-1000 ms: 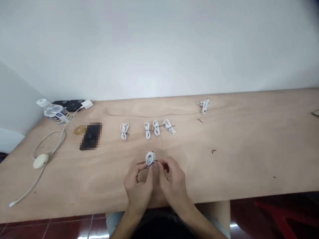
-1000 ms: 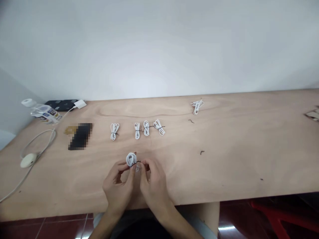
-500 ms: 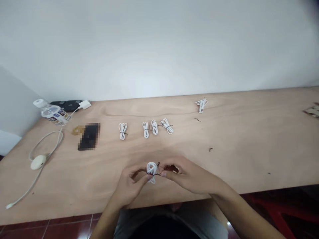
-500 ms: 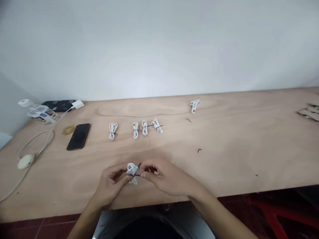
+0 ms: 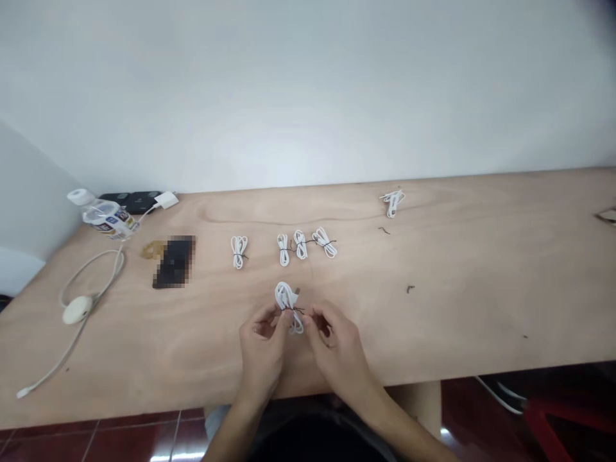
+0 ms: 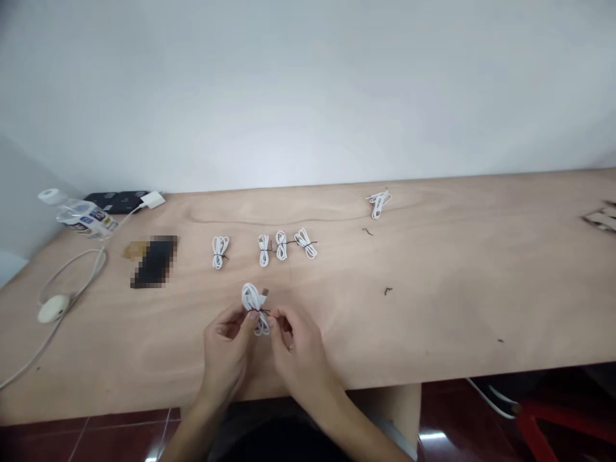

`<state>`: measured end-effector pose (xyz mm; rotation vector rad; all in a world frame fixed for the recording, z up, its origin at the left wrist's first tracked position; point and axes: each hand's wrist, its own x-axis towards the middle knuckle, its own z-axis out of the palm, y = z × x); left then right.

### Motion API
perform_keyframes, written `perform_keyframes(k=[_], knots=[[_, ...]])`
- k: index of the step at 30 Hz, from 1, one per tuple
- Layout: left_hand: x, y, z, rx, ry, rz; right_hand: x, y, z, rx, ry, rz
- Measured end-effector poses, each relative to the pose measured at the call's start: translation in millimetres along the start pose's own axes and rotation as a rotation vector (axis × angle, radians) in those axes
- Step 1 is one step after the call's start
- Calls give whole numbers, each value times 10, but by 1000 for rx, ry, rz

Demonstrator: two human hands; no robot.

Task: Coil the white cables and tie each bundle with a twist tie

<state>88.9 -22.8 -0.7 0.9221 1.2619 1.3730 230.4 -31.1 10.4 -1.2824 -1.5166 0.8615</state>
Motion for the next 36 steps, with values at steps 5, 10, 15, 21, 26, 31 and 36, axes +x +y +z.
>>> perform_keyframes(k=[5,10,15,21,26,31,36], knots=[[15,13,29,111,2,16,25,36,-12,-476,63,-428],[42,27,-30,251,-64,36,199,-11,-196,-721,-116,-572],[78,42,-124,411,-167,74,318,-119,-364,-827,-361,-554],[96,95,-156,478,-306,65,328,-188,-451,-600,-434,-359],[107,122,-188,262,-344,-51,371,-94,-501,-40,-369,54],[89,84,-178,132,-261,-66,314,92,-380,221,-308,191],[74,35,-103,-21,-106,-51,108,200,-163,150,-211,204]])
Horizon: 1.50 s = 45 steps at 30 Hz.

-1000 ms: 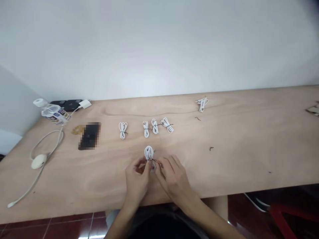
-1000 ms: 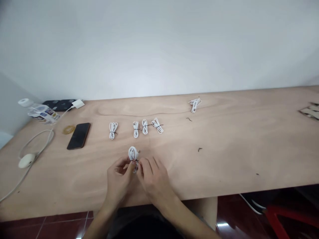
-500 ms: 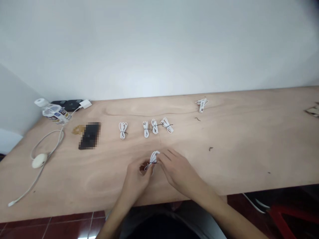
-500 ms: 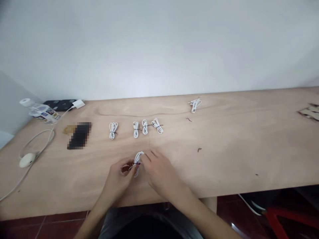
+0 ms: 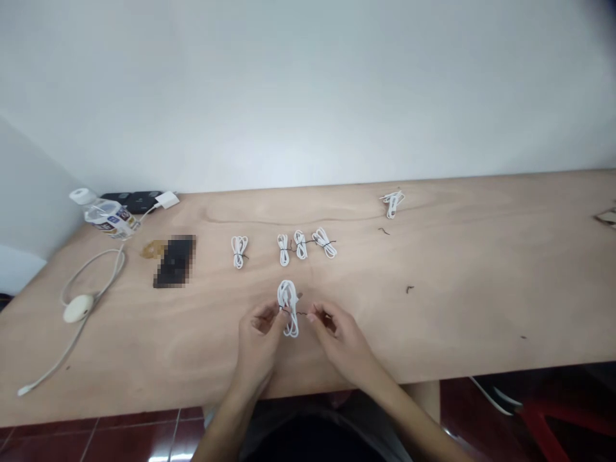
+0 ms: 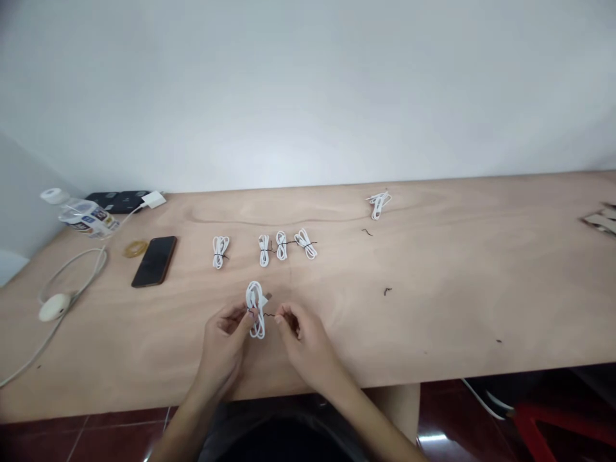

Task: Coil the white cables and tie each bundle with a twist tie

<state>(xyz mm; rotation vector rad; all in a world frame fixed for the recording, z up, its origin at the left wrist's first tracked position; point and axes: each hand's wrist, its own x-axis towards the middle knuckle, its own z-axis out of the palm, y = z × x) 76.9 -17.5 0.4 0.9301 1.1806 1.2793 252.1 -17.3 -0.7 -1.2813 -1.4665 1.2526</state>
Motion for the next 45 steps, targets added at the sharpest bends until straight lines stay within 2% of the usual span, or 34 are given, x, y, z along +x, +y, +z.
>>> perform_keyframes(k=[3,6,9,11,15,20,26,29,31,35,40,43,45], knots=[[-2,3,42,-95,-4,-17,-40,41,90,-26,-1,-36],[-24,24,80,-142,-28,-42,-36,66,95,-71,23,-155],[-70,50,114,-205,-73,-112,-27,116,55,-210,143,-330],[-101,61,131,-284,-74,-180,-26,157,38,-266,217,-378],[-140,62,154,-436,-8,-261,-40,181,59,-193,198,-321],[-160,41,200,-501,69,-274,-49,159,119,-82,117,-196],[-225,25,219,-468,-98,-399,114,205,74,24,47,-182],[-266,58,201,-413,-179,-449,234,133,12,31,-6,-202],[-272,87,175,-394,-186,-479,318,72,-36,-16,-23,-217],[-220,109,111,-468,-37,-576,504,69,-175,-173,84,-210],[-126,124,75,-818,149,-673,608,196,-336,-366,156,-262],[-100,146,75,-976,204,-712,489,156,-272,-246,194,-228],[-95,152,83,-1036,200,-722,366,79,-151,-24,115,-141]])
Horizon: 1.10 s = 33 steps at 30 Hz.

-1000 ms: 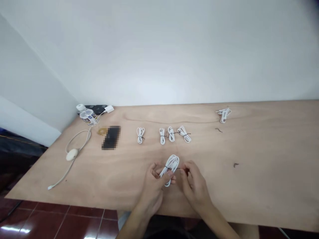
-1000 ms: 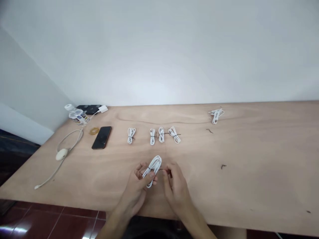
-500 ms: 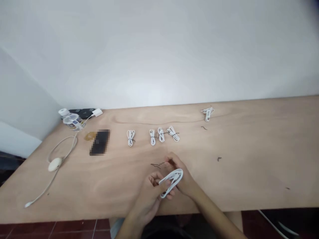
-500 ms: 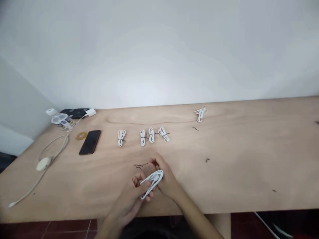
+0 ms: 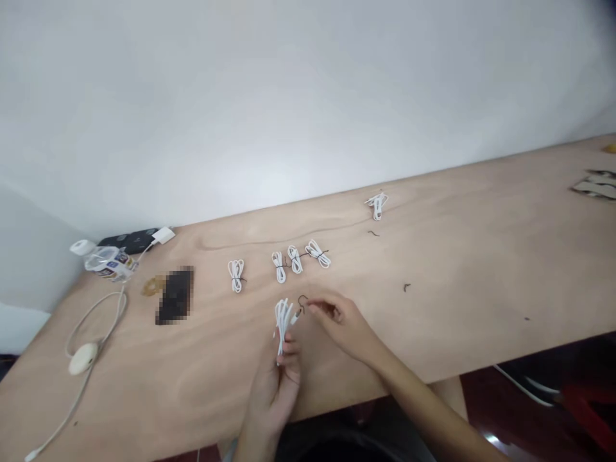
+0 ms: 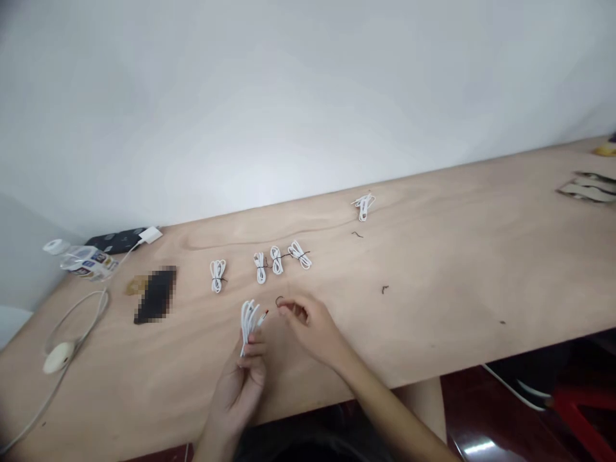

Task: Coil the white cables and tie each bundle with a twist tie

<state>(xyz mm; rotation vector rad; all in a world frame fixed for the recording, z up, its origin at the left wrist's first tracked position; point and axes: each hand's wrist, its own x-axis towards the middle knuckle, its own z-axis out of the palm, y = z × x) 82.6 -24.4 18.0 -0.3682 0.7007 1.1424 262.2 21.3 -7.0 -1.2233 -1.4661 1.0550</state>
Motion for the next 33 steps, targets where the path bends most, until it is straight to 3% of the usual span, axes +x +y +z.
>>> perform_keyframes(k=[4,7,12,16,22,27,33], knots=[[21,-43,9,167,-33,33,-173,-180,236,334,-116,79],[52,-66,-4,512,-54,214,-187,-221,304,409,-75,69],[91,24,-78,966,-137,492,-182,-183,237,413,-54,153],[76,62,-108,1287,-130,678,-199,-173,198,209,-21,134],[75,-22,-101,1242,-138,668,-226,-197,171,79,-60,65],[111,72,-134,1299,-199,639,-275,-142,119,107,-109,84],[73,342,-195,1510,-32,848,-297,-87,4,138,-36,129]])
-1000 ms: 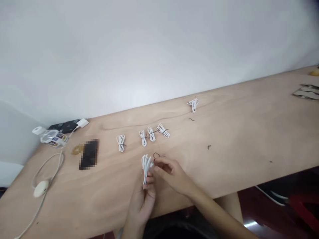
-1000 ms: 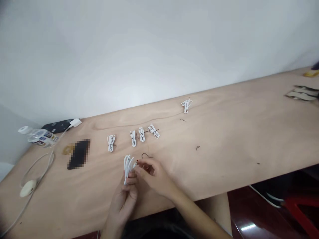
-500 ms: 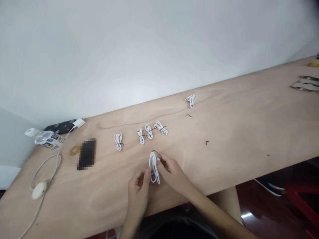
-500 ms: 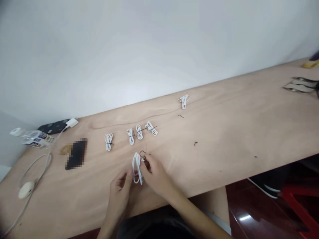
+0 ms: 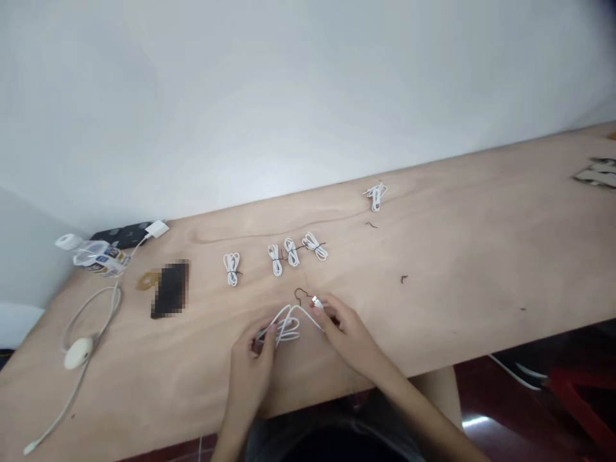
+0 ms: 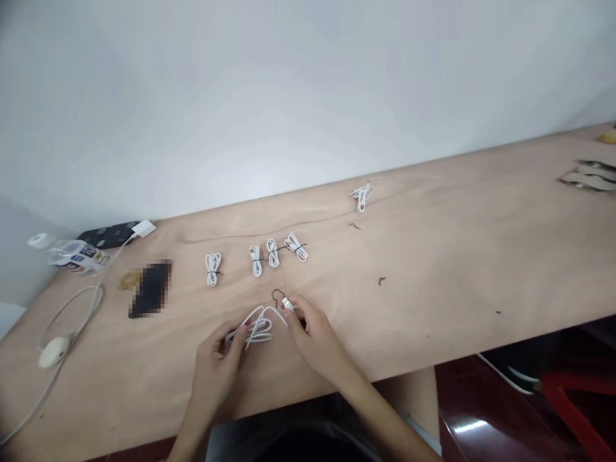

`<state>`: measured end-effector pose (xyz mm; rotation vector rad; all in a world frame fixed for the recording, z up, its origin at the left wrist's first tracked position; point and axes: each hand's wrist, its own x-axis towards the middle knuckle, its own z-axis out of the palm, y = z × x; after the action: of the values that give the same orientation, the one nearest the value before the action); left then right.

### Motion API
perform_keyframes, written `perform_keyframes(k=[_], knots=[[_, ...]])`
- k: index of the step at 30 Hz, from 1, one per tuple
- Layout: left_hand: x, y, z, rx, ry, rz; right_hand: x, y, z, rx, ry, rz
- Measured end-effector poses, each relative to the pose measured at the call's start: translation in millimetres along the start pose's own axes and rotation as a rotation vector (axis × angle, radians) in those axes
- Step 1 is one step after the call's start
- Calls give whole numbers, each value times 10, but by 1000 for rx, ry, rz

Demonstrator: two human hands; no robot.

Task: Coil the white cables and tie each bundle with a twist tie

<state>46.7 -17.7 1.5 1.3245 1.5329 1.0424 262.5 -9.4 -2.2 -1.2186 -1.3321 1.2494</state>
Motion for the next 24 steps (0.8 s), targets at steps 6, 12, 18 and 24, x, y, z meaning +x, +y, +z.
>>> perform_keyframes(k=[6,12,18,24], knots=[[81,-136,-234,137,188,103,-8,22,-175,-52,127,46],[99,-121,-402,35,324,80,-33,3,-356,-81,285,49],[45,-230,-472,311,283,275,-66,123,-485,-133,314,45],[39,-261,-492,451,275,220,-51,280,-497,-24,294,42]])
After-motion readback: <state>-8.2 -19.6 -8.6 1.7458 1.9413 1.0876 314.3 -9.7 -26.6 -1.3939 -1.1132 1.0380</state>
